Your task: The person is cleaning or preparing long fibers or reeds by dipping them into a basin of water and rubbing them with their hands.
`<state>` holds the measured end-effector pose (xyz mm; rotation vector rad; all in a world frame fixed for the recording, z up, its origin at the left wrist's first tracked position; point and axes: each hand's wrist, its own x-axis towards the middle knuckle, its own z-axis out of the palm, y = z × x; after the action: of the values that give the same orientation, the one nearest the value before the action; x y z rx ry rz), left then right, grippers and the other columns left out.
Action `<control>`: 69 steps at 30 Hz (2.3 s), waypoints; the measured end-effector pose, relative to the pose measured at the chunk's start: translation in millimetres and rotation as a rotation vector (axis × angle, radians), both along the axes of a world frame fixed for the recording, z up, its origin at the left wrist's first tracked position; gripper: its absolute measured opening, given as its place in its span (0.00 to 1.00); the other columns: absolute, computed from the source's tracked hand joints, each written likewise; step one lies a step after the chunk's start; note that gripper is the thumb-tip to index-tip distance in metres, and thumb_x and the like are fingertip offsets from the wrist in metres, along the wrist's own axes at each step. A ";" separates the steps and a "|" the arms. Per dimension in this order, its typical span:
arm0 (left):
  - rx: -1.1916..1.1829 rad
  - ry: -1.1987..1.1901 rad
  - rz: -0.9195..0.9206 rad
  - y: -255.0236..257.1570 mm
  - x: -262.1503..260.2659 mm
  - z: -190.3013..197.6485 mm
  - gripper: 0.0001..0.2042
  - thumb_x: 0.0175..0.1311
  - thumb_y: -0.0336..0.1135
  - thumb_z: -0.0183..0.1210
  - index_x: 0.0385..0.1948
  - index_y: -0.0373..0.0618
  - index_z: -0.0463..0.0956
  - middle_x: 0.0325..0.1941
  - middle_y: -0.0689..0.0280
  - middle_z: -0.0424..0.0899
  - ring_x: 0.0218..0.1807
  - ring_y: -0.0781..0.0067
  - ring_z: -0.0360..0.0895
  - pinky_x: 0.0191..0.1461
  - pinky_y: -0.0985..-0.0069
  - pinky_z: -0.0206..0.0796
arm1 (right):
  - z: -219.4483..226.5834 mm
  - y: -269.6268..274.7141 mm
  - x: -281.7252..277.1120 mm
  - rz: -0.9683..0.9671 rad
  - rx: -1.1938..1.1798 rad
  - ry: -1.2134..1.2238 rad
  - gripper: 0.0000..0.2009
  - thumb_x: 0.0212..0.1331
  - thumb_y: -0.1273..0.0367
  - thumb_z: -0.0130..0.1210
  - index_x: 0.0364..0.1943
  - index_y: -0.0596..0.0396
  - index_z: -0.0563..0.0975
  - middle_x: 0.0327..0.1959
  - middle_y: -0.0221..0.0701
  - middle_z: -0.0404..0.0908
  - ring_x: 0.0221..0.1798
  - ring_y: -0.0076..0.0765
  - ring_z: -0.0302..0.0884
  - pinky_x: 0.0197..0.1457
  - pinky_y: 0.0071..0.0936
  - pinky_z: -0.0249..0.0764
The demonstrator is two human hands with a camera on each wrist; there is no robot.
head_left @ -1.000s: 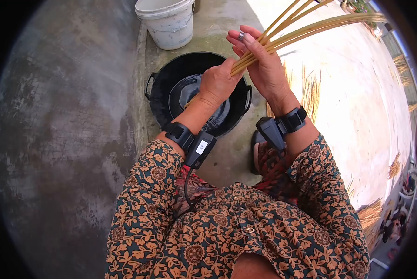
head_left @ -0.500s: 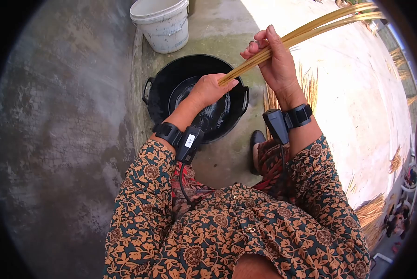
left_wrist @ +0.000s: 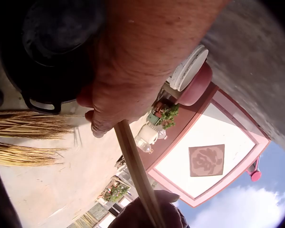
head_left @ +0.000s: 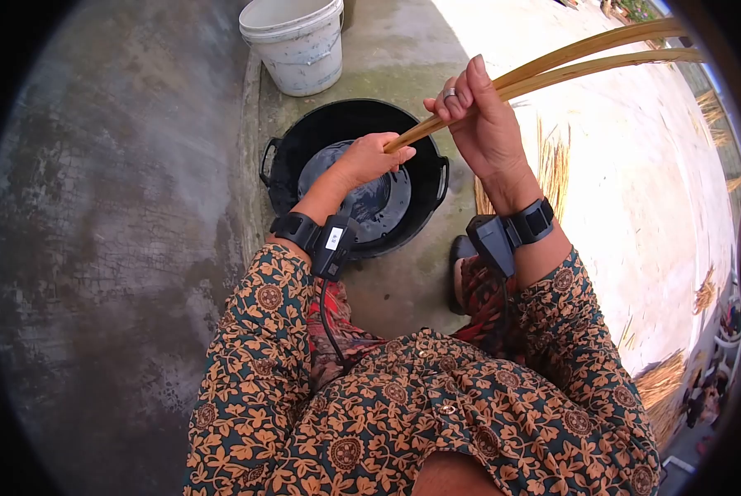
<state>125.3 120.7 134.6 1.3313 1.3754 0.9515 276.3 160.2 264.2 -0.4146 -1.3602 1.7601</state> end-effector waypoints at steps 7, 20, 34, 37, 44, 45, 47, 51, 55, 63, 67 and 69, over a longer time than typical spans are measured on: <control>0.073 0.326 0.086 -2.4 -0.9 -0.6 0.20 0.54 0.54 0.59 0.28 0.43 0.78 0.22 0.61 0.77 0.27 0.66 0.74 0.36 0.71 0.66 | 9.7 22.2 25.9 0.085 0.024 0.205 0.23 0.66 0.48 0.42 0.17 0.47 0.66 0.10 0.19 0.55 0.16 0.20 0.52 0.40 0.28 0.67; 0.036 -0.305 0.307 -9.1 -15.1 15.5 0.33 0.63 0.66 0.39 0.36 0.38 0.75 0.29 0.62 0.77 0.32 0.73 0.77 0.40 0.76 0.73 | 15.2 65.4 71.2 -0.231 -0.207 0.480 0.22 0.62 0.50 0.49 0.16 0.47 0.66 0.08 0.19 0.55 0.13 0.20 0.51 0.31 0.23 0.66; 0.176 -0.078 0.288 -15.1 5.1 41.4 0.21 0.65 0.52 0.50 0.40 0.39 0.75 0.37 0.58 0.80 0.37 0.66 0.79 0.45 0.69 0.72 | 6.8 64.6 67.4 -0.198 -0.265 0.426 0.22 0.63 0.51 0.49 0.15 0.48 0.67 0.08 0.19 0.53 0.12 0.19 0.48 0.29 0.23 0.64; 0.550 0.303 0.266 -15.0 22.0 38.7 0.21 0.59 0.48 0.59 0.46 0.42 0.73 0.43 0.59 0.78 0.44 0.65 0.77 0.52 0.73 0.67 | 4.3 63.5 59.1 -0.214 -0.190 0.344 0.21 0.63 0.51 0.49 0.16 0.47 0.67 0.07 0.18 0.52 0.12 0.19 0.48 0.29 0.22 0.63; 0.468 0.547 0.214 -7.4 16.8 27.0 0.11 0.59 0.43 0.58 0.30 0.47 0.70 0.20 0.57 0.76 0.27 0.49 0.75 0.30 0.60 0.66 | 2.7 45.3 30.2 -0.190 -0.319 0.298 0.20 0.62 0.54 0.52 0.16 0.47 0.67 0.07 0.19 0.54 0.13 0.21 0.52 0.32 0.26 0.67; 0.475 0.621 0.211 -8.0 8.7 29.4 0.11 0.60 0.44 0.56 0.31 0.48 0.71 0.23 0.57 0.77 0.29 0.50 0.76 0.30 0.60 0.66 | 1.8 47.3 30.0 -0.208 -0.357 0.327 0.19 0.62 0.55 0.52 0.16 0.47 0.67 0.07 0.19 0.55 0.13 0.21 0.53 0.33 0.26 0.68; 0.432 0.706 0.176 -13.9 -8.6 25.7 0.10 0.61 0.44 0.55 0.31 0.50 0.71 0.23 0.58 0.78 0.30 0.50 0.76 0.31 0.60 0.66 | 2.3 64.5 47.0 -0.290 -0.409 0.458 0.18 0.61 0.56 0.53 0.16 0.47 0.67 0.08 0.20 0.57 0.14 0.22 0.56 0.34 0.28 0.70; 0.272 0.788 0.208 -21.8 -53.9 -9.0 0.09 0.62 0.45 0.52 0.33 0.52 0.72 0.30 0.60 0.80 0.37 0.50 0.76 0.37 0.58 0.63 | 1.7 96.4 96.8 -0.495 -0.449 0.606 0.19 0.64 0.58 0.48 0.16 0.47 0.65 0.08 0.21 0.56 0.13 0.23 0.56 0.34 0.29 0.71; 0.227 0.892 0.240 -30.6 -75.6 -25.1 0.09 0.61 0.45 0.52 0.32 0.52 0.72 0.31 0.63 0.81 0.40 0.57 0.77 0.42 0.60 0.61 | 5.0 96.1 117.2 -0.599 -0.427 0.644 0.19 0.67 0.57 0.43 0.18 0.48 0.65 0.08 0.20 0.56 0.13 0.23 0.56 0.33 0.29 0.72; 0.127 0.864 0.271 -31.0 -72.0 -16.8 0.13 0.59 0.50 0.54 0.31 0.52 0.75 0.30 0.61 0.81 0.39 0.53 0.77 0.39 0.59 0.67 | 5.7 96.4 123.5 -0.512 -0.336 0.611 0.18 0.68 0.59 0.39 0.20 0.49 0.65 0.12 0.23 0.62 0.16 0.25 0.60 0.40 0.32 0.75; 0.055 0.769 0.211 -35.7 -54.0 15.5 0.15 0.58 0.51 0.57 0.28 0.48 0.76 0.28 0.58 0.80 0.36 0.51 0.76 0.37 0.60 0.65 | -0.6 82.6 101.8 -0.381 -0.343 0.543 0.19 0.67 0.56 0.43 0.20 0.49 0.66 0.14 0.24 0.63 0.21 0.26 0.64 0.45 0.35 0.74; 0.144 0.769 0.240 -32.9 -56.2 10.3 0.13 0.56 0.47 0.60 0.36 0.50 0.75 0.30 0.58 0.80 0.36 0.52 0.76 0.39 0.63 0.67 | 3.3 76.9 94.8 -0.428 -0.337 0.501 0.19 0.66 0.54 0.44 0.21 0.49 0.66 0.14 0.24 0.62 0.21 0.26 0.62 0.45 0.35 0.73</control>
<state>69.1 87.8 144.9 1.7690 2.1119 0.7184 371.1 237.2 267.5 -0.3778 -0.5737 1.5846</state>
